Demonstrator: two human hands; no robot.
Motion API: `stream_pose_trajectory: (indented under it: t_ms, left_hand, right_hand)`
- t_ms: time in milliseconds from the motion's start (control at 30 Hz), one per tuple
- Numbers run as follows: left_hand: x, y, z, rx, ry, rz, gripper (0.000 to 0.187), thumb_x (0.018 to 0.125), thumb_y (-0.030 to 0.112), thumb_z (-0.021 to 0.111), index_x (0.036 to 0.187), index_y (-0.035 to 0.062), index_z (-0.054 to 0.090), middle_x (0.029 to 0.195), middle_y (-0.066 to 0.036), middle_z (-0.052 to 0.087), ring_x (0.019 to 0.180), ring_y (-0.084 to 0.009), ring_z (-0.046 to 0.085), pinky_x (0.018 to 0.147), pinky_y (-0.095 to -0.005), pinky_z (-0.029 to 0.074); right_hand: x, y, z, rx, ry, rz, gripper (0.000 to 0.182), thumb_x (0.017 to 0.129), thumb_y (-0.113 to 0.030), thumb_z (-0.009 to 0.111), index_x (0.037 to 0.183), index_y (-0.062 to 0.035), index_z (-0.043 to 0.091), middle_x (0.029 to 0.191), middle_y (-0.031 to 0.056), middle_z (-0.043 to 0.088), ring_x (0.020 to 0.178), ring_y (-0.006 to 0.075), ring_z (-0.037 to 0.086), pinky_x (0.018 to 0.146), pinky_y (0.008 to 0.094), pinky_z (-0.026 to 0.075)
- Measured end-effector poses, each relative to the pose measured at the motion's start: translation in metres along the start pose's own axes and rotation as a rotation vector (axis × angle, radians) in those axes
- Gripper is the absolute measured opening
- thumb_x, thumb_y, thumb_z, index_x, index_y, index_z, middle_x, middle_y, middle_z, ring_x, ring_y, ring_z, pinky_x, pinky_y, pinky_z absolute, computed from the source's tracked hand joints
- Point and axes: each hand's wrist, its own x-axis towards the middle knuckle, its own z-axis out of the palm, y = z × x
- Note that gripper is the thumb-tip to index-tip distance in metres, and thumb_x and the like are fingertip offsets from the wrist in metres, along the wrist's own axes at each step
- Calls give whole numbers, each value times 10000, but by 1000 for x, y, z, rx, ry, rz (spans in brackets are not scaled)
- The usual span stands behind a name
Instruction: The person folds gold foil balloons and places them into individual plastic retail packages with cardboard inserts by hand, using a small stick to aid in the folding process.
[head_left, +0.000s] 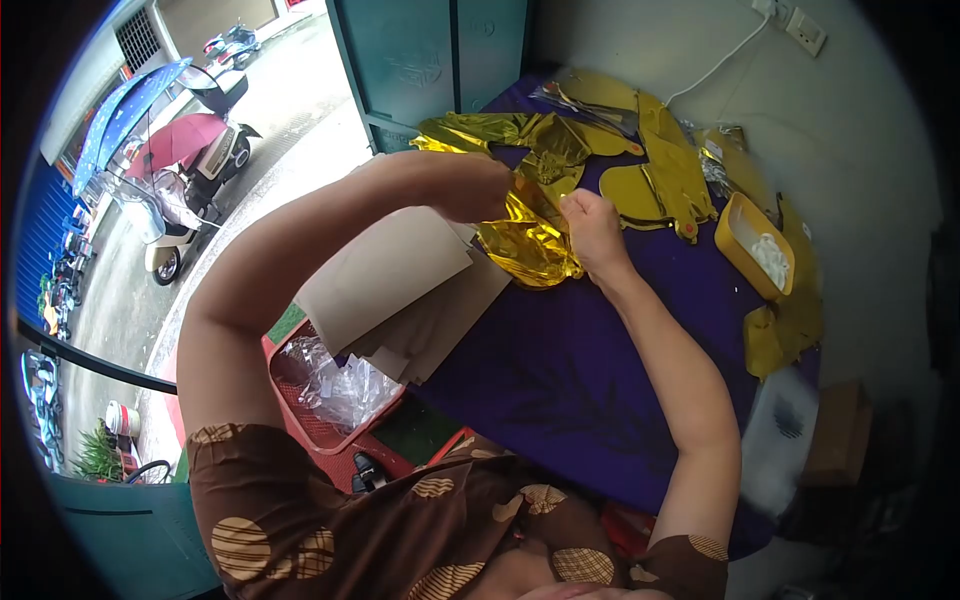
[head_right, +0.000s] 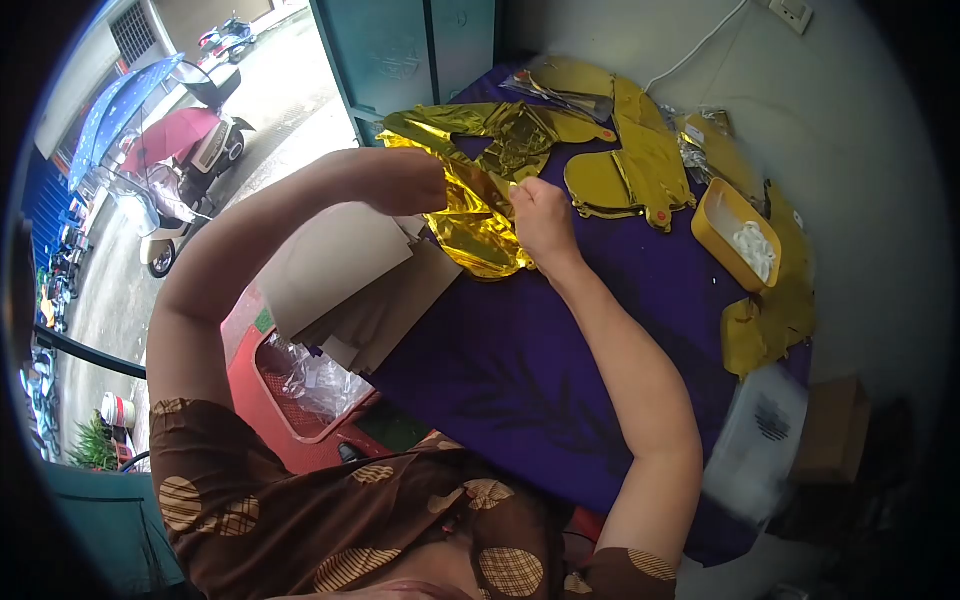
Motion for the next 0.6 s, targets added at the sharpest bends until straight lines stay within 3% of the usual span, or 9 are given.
stream_pose_trajectory:
  t_ms: [33,133,233,300,333,367,433,500,600]
  left_hand:
    - [22,-14,14,11,-19,39,334,916,249,549,873,-38,715,813,-195,688,769,-346,660,725,-454,518]
    - [41,-19,16,-158,-28,-136,464,860,422,644,993,-14,729,935,-172,719,883,-314,679,783,-435,527]
    - [75,-45,11,18,-357,-301,880,706,571,777,1321,-26,578,1337,-240,578,934,-278,687,752,-360,555]
    - [70,-49,10,-129,-270,-468,1391,569,618,875,1552,41,78,1536,-360,183,880,-334,691,678,-391,582]
    - [80,-61,19,-168,-257,-527,1472,557,610,890,1552,67,-50,1549,-374,85,880,-345,693,668,-394,585]
    - [90,-73,26,-204,-253,-555,1482,554,607,893,1551,67,-61,1546,-369,104,908,-348,679,690,-397,576]
    - [95,-76,25,-236,-271,-565,1502,547,601,900,1549,67,-83,1540,-359,142,962,-355,651,736,-404,558]
    - [98,-76,23,-259,-291,-565,1523,540,595,907,1547,67,-105,1535,-349,180,1017,-362,623,782,-412,540]
    - [98,-75,19,-288,-328,-561,1554,529,586,917,1545,67,-138,1526,-335,237,1099,-372,581,851,-422,512]
  right_hand:
    - [2,-5,-2,-54,12,-58,243,926,-151,626,768,28,580,634,115,574,568,198,537,565,363,432]
    - [3,-33,-11,-182,29,-185,160,896,-131,626,863,25,615,776,201,655,707,337,657,659,399,500]
    - [7,-50,-26,-230,90,-263,150,891,-128,624,906,22,618,837,226,672,798,391,671,705,419,515]
    - [16,-53,-40,-303,196,-295,163,890,-143,630,942,12,621,867,240,663,839,405,661,725,437,510]
    - [21,-53,-49,-340,259,-318,167,891,-147,631,949,10,621,866,240,659,839,407,658,727,440,508]
    - [27,-53,-59,-377,320,-341,172,892,-151,633,957,7,621,866,240,656,838,408,655,729,443,506]
    - [37,-57,-86,-285,363,-328,187,899,-165,632,985,1,621,850,227,644,784,386,640,725,439,503]
    - [37,-71,-125,-375,450,-340,215,911,-172,625,1035,3,637,835,169,659,729,304,624,710,428,500]
    - [37,-83,-212,-212,600,-268,314,927,-179,621,1163,25,652,880,72,664,764,168,606,692,344,502]
